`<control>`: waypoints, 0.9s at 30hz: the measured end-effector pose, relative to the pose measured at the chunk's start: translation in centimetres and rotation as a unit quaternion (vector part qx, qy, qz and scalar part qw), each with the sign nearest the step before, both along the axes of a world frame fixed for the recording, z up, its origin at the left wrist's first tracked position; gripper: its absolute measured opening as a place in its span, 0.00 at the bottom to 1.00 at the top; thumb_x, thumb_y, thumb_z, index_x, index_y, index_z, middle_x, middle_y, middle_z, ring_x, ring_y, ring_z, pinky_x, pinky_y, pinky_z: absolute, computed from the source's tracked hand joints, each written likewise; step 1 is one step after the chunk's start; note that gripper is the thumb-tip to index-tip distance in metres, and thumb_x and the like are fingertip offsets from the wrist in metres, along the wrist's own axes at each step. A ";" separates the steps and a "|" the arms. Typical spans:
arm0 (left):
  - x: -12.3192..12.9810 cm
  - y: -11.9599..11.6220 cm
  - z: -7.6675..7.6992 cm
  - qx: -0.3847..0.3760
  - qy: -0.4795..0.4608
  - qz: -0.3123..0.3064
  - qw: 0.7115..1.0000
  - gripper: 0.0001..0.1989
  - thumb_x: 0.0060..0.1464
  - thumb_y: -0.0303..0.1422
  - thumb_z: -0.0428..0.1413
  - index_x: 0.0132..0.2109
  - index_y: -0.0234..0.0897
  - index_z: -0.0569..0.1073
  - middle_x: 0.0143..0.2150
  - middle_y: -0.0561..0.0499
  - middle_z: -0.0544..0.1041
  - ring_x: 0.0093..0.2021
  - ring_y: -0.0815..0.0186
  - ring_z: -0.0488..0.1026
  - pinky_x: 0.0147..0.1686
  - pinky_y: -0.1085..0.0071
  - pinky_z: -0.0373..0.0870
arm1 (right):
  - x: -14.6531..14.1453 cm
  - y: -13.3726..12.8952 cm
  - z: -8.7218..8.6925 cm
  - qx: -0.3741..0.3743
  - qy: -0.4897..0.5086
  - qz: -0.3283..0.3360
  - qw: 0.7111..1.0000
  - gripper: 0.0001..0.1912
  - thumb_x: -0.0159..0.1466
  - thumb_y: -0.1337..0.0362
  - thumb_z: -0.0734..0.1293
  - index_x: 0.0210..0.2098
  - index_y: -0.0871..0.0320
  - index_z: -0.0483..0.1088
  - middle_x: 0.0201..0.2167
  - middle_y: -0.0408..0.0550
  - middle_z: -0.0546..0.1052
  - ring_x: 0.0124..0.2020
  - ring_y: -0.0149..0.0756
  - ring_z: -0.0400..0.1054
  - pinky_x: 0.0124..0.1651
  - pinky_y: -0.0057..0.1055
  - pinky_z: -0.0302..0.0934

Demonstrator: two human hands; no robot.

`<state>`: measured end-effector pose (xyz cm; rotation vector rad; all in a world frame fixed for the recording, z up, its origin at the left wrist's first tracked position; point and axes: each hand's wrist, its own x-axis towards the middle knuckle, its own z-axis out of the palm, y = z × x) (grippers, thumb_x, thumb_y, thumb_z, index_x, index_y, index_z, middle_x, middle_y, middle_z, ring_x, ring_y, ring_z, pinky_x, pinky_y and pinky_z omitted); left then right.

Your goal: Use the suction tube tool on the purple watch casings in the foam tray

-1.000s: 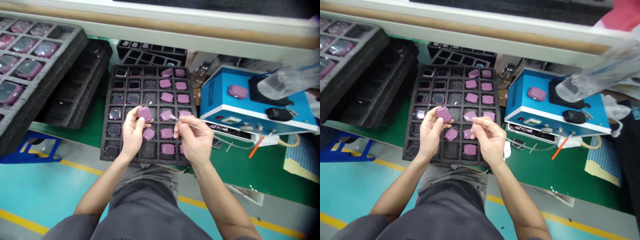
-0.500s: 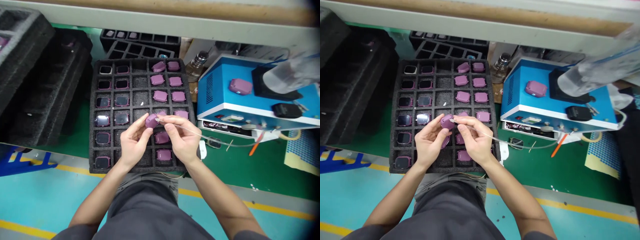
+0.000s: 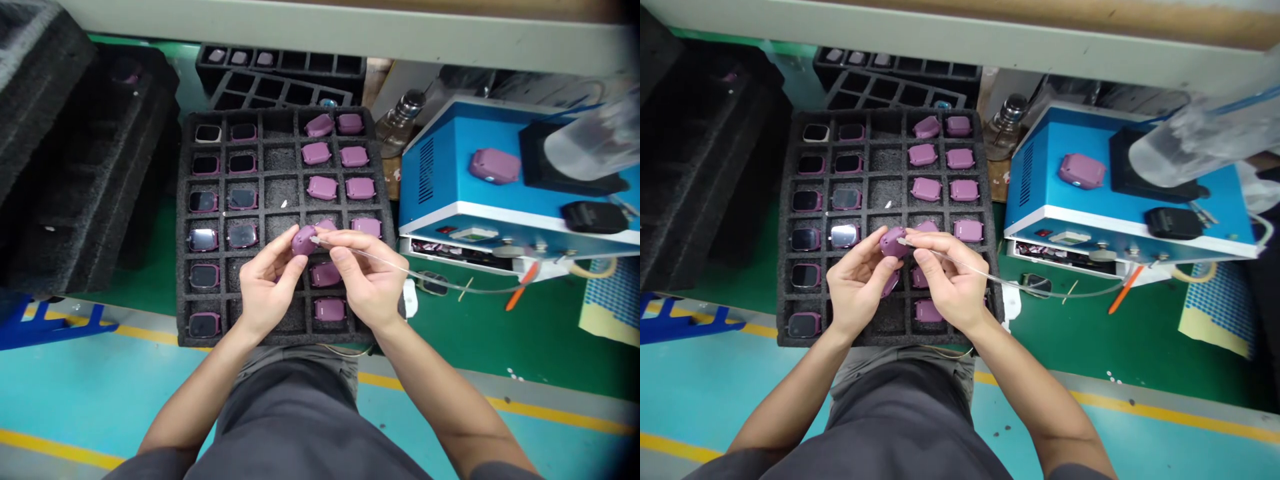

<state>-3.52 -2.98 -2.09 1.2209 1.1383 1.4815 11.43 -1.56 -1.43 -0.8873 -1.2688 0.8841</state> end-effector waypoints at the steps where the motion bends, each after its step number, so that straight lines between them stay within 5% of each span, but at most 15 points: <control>1: 0.0 0.0 0.0 0.001 -0.002 0.000 1.000 0.21 0.60 0.30 0.67 0.60 0.43 0.81 0.57 0.47 0.84 0.53 0.58 0.85 0.54 0.67 0.84 | 0.0 0.0 0.0 -0.002 -0.001 -0.001 1.000 0.05 0.70 0.62 0.72 0.44 0.52 0.81 0.44 0.49 0.86 0.50 0.42 0.83 0.54 0.40 0.80; 13: -0.1 -0.1 -0.1 -0.027 0.012 0.006 1.000 0.21 0.58 0.35 0.68 0.59 0.41 0.82 0.57 0.45 0.84 0.52 0.58 0.85 0.54 0.64 0.84 | 0.0 0.0 -0.2 -0.001 0.027 0.018 0.999 0.06 0.70 0.65 0.72 0.45 0.51 0.81 0.45 0.48 0.86 0.50 0.40 0.83 0.55 0.39 0.79; 27: 0.0 0.5 0.4 -0.013 0.045 0.048 0.998 0.22 0.55 0.31 0.70 0.57 0.42 0.83 0.54 0.48 0.85 0.50 0.61 0.86 0.54 0.69 0.82 | 0.1 1.1 -0.3 -0.022 0.026 0.028 0.999 0.07 0.70 0.57 0.71 0.43 0.51 0.80 0.46 0.49 0.86 0.50 0.41 0.82 0.57 0.42 0.78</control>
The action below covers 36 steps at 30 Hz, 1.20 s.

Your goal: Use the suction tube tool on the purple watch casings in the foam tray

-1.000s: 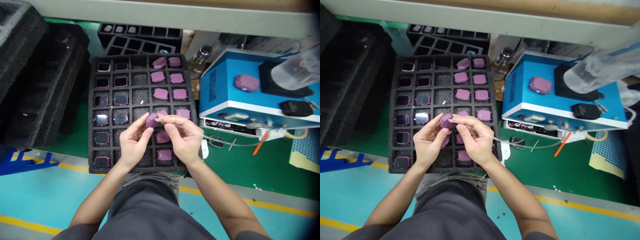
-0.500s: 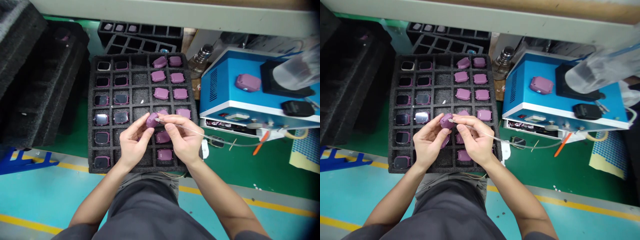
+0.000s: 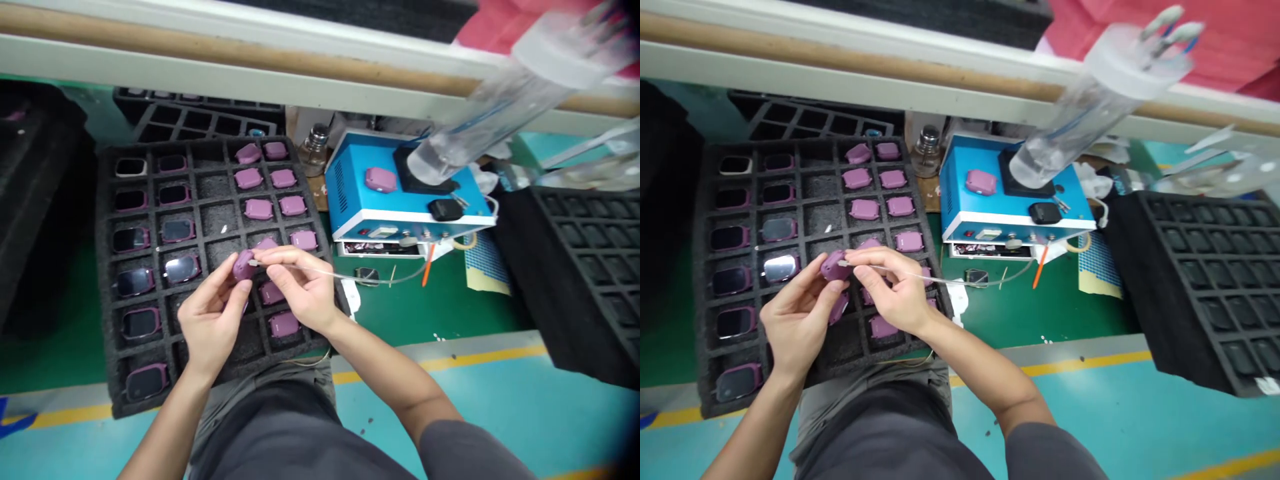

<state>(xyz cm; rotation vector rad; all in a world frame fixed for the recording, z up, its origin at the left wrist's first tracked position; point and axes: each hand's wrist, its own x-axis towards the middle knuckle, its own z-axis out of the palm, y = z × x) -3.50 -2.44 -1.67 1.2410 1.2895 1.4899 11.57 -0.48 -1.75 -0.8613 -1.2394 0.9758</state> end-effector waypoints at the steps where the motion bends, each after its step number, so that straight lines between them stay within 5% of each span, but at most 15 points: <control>1: 0.0 0.0 0.0 -0.001 0.001 0.002 1.000 0.22 0.55 0.31 0.70 0.57 0.42 0.83 0.54 0.47 0.85 0.50 0.60 0.86 0.54 0.68 0.82 | 0.0 0.1 0.0 0.006 0.006 0.002 1.000 0.06 0.70 0.58 0.71 0.43 0.52 0.81 0.46 0.49 0.86 0.50 0.40 0.82 0.57 0.42 0.78; 12: 0.0 0.0 0.3 -0.028 0.023 0.019 0.999 0.23 0.54 0.38 0.71 0.56 0.41 0.83 0.55 0.46 0.85 0.50 0.56 0.86 0.55 0.62 0.83 | -0.1 0.4 -0.1 -0.013 0.027 0.020 0.999 0.10 0.69 0.54 0.72 0.42 0.52 0.81 0.46 0.50 0.86 0.51 0.41 0.82 0.59 0.44 0.77; 36: -0.1 0.1 0.0 -0.021 0.012 0.010 1.000 0.23 0.53 0.35 0.72 0.56 0.43 0.83 0.56 0.46 0.85 0.51 0.57 0.85 0.56 0.63 0.82 | -0.1 0.5 0.1 0.006 0.000 0.008 1.000 0.09 0.70 0.54 0.71 0.40 0.51 0.81 0.44 0.49 0.86 0.50 0.40 0.82 0.59 0.43 0.77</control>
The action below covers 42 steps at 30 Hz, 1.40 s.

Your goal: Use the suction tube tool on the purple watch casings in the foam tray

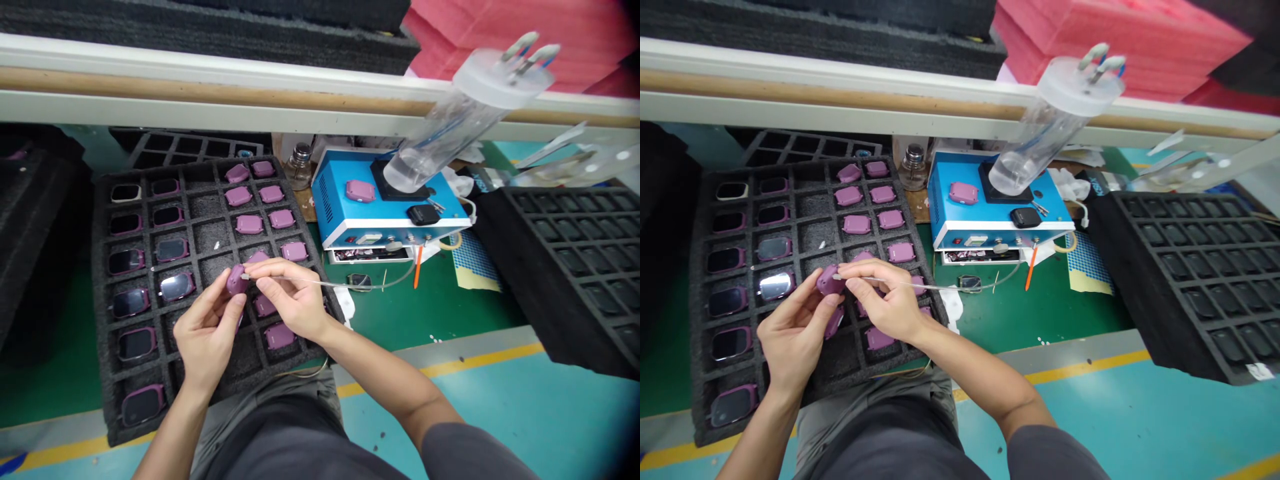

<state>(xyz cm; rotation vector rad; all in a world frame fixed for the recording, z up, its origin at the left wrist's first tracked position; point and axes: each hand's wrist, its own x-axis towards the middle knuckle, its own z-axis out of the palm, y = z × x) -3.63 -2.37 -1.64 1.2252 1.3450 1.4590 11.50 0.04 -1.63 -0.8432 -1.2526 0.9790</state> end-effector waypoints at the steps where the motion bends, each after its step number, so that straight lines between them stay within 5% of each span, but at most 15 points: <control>1: 0.0 0.0 0.0 0.000 0.000 0.000 1.000 0.23 0.53 0.35 0.72 0.56 0.43 0.83 0.56 0.46 0.85 0.51 0.57 0.85 0.55 0.63 0.83 | 0.0 0.0 0.0 -0.004 -0.005 -0.001 1.000 0.10 0.70 0.53 0.71 0.40 0.51 0.81 0.44 0.49 0.86 0.50 0.40 0.82 0.59 0.44 0.76; 42: -0.2 -0.1 -0.3 -0.018 -0.007 -0.012 1.000 0.24 0.52 0.39 0.72 0.56 0.40 0.83 0.56 0.44 0.85 0.51 0.56 0.85 0.54 0.63 0.83 | 0.1 -0.5 0.0 -0.017 -0.013 -0.001 1.000 0.09 0.70 0.55 0.71 0.40 0.52 0.80 0.45 0.50 0.86 0.49 0.40 0.81 0.55 0.40 0.78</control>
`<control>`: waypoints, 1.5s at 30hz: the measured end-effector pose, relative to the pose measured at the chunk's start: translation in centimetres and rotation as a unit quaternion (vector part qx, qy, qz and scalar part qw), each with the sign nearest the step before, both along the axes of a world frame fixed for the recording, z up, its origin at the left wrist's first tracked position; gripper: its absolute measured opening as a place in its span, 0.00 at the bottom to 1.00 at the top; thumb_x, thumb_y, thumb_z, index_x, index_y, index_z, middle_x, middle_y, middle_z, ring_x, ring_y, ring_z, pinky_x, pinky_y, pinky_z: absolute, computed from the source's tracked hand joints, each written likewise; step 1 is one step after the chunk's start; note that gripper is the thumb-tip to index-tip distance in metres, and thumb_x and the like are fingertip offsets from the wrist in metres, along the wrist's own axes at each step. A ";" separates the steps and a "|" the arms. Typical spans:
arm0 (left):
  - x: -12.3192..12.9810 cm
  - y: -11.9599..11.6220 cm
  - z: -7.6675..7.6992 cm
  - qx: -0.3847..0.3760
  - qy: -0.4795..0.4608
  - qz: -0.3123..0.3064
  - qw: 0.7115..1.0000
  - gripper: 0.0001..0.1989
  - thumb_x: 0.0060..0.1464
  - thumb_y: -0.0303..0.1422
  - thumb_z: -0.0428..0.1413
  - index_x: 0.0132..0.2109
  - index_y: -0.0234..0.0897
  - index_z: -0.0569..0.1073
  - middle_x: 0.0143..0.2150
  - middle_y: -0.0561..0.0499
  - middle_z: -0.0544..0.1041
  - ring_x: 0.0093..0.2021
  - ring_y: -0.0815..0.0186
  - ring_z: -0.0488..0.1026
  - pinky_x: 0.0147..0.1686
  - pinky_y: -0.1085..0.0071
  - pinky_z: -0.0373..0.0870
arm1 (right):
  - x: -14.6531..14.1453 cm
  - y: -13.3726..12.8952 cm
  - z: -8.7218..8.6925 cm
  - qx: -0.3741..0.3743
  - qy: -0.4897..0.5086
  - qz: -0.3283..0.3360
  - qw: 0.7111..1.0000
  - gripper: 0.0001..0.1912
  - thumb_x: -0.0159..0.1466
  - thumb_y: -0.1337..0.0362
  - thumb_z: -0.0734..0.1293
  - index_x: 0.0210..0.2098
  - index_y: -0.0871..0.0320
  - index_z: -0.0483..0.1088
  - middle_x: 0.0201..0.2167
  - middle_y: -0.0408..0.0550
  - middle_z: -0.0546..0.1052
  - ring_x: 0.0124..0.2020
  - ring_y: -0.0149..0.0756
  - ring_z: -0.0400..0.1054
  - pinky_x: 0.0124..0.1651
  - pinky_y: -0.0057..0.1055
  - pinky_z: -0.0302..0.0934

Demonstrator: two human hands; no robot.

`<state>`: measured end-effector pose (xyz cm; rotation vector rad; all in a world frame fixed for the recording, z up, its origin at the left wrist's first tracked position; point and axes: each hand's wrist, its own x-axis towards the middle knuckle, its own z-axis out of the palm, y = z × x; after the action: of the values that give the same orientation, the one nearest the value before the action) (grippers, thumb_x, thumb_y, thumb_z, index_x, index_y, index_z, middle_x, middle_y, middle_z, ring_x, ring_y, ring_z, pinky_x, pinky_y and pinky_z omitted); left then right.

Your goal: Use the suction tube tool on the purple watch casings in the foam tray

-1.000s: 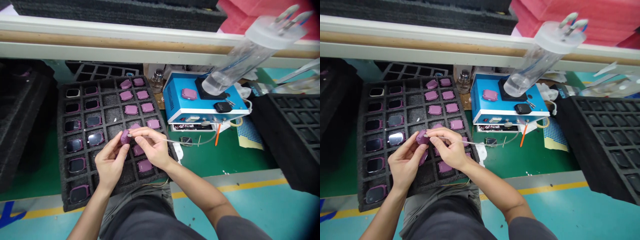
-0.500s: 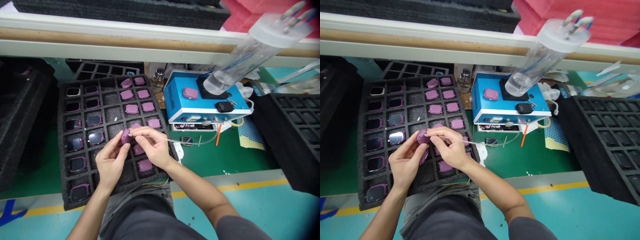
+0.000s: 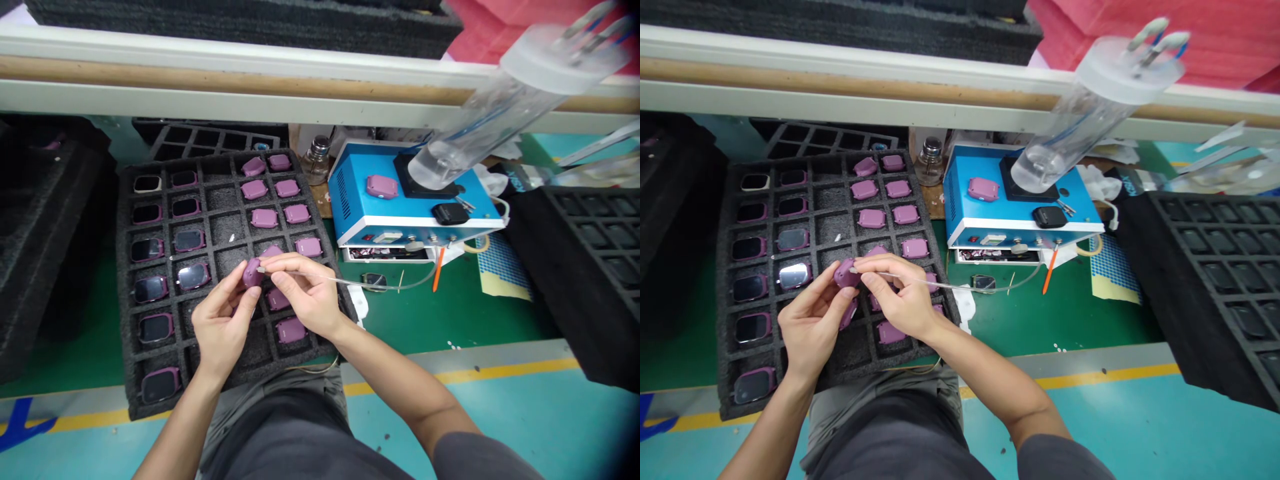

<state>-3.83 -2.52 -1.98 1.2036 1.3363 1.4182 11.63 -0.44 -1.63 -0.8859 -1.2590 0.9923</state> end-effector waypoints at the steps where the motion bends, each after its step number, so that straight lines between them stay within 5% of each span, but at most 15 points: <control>1: 0.0 0.0 0.1 0.000 -0.005 0.003 1.000 0.24 0.53 0.39 0.71 0.56 0.39 0.83 0.55 0.44 0.85 0.51 0.56 0.85 0.52 0.63 0.84 | 0.0 -0.1 -0.1 -0.008 0.009 0.005 1.000 0.09 0.70 0.54 0.71 0.42 0.52 0.80 0.46 0.50 0.86 0.50 0.40 0.81 0.55 0.40 0.78; 6: -0.4 0.3 0.2 -0.011 -0.075 -0.023 0.997 0.25 0.59 0.41 0.67 0.60 0.38 0.80 0.52 0.43 0.85 0.45 0.60 0.85 0.39 0.70 0.85 | -0.3 -0.3 -0.1 -0.075 -0.003 0.021 0.997 0.22 0.66 0.55 0.73 0.58 0.53 0.75 0.48 0.51 0.85 0.44 0.38 0.81 0.44 0.33 0.78; 9: -1.0 0.4 0.0 -0.014 -0.101 -0.052 0.993 0.23 0.61 0.41 0.65 0.60 0.38 0.80 0.50 0.43 0.85 0.41 0.62 0.84 0.36 0.71 0.84 | -0.5 -0.3 0.3 -0.087 -0.087 0.029 0.992 0.11 0.65 0.61 0.72 0.45 0.56 0.81 0.36 0.48 0.85 0.32 0.34 0.78 0.30 0.27 0.70; 12: -1.3 0.1 0.2 -0.007 -0.095 -0.068 0.993 0.21 0.62 0.41 0.64 0.59 0.38 0.80 0.49 0.43 0.85 0.40 0.63 0.83 0.36 0.71 0.84 | -0.5 -0.5 1.0 -0.072 -0.125 0.027 0.989 0.08 0.65 0.63 0.70 0.36 0.56 0.84 0.30 0.46 0.85 0.25 0.32 0.74 0.27 0.27 0.65; 21: -2.0 -2.6 2.1 0.059 -0.007 -0.059 0.996 0.19 0.63 0.36 0.63 0.59 0.37 0.81 0.47 0.44 0.86 0.40 0.65 0.84 0.40 0.73 0.83 | -0.2 -2.4 2.7 -0.057 -0.170 0.058 0.982 0.10 0.63 0.63 0.70 0.36 0.57 0.85 0.32 0.48 0.86 0.25 0.32 0.74 0.27 0.27 0.63; 28: -2.6 -6.2 2.5 -0.007 0.048 -0.088 0.995 0.20 0.60 0.33 0.66 0.58 0.34 0.80 0.48 0.44 0.87 0.43 0.63 0.86 0.45 0.72 0.84 | -0.3 -4.5 2.6 -0.150 -0.169 0.122 0.966 0.11 0.60 0.62 0.67 0.28 0.60 0.81 0.23 0.46 0.81 0.21 0.30 0.68 0.24 0.25 0.59; 34: -2.2 -8.4 3.1 -0.017 0.025 -0.006 1.000 0.17 0.62 0.35 0.64 0.55 0.35 0.78 0.46 0.45 0.86 0.42 0.62 0.86 0.41 0.70 0.84 | 0.9 -6.0 2.9 -0.176 -0.186 0.021 0.966 0.08 0.55 0.63 0.69 0.26 0.60 0.80 0.20 0.44 0.78 0.21 0.30 0.68 0.26 0.26 0.60; 36: -2.9 -8.9 3.3 -0.005 0.089 -0.005 0.996 0.16 0.65 0.35 0.61 0.58 0.36 0.77 0.48 0.45 0.86 0.45 0.60 0.85 0.42 0.67 0.83 | 2.0 -6.1 2.9 -0.191 -0.173 -0.017 0.966 0.09 0.54 0.61 0.70 0.27 0.60 0.81 0.20 0.44 0.78 0.20 0.30 0.67 0.25 0.27 0.61; 38: -3.6 -9.3 3.2 0.012 0.227 -0.062 0.972 0.16 0.68 0.33 0.57 0.59 0.37 0.77 0.50 0.44 0.85 0.47 0.59 0.83 0.46 0.63 0.81 | 2.9 -6.2 2.8 -0.218 -0.152 -0.029 0.964 0.11 0.54 0.59 0.71 0.28 0.60 0.81 0.20 0.45 0.78 0.20 0.31 0.68 0.24 0.28 0.61; 41: -3.7 -10.0 2.6 0.030 0.439 -0.153 0.885 0.16 0.69 0.29 0.52 0.59 0.36 0.78 0.49 0.44 0.84 0.46 0.56 0.79 0.48 0.58 0.77 | 3.6 -6.4 2.5 -0.247 -0.143 -0.025 0.958 0.11 0.54 0.58 0.72 0.29 0.61 0.82 0.21 0.46 0.78 0.20 0.31 0.68 0.24 0.28 0.62; 45: -2.9 -10.7 1.8 0.020 0.597 -0.144 0.789 0.17 0.69 0.29 0.50 0.59 0.32 0.77 0.44 0.42 0.83 0.43 0.52 0.74 0.44 0.56 0.73 | 3.6 -6.6 2.1 -0.245 -0.146 -0.012 0.958 0.11 0.55 0.59 0.72 0.29 0.61 0.82 0.21 0.45 0.78 0.21 0.30 0.68 0.25 0.27 0.61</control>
<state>-6.78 -13.19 -0.20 2.3885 1.7505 0.3298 15.24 -7.09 0.47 -1.4724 -1.2607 1.2103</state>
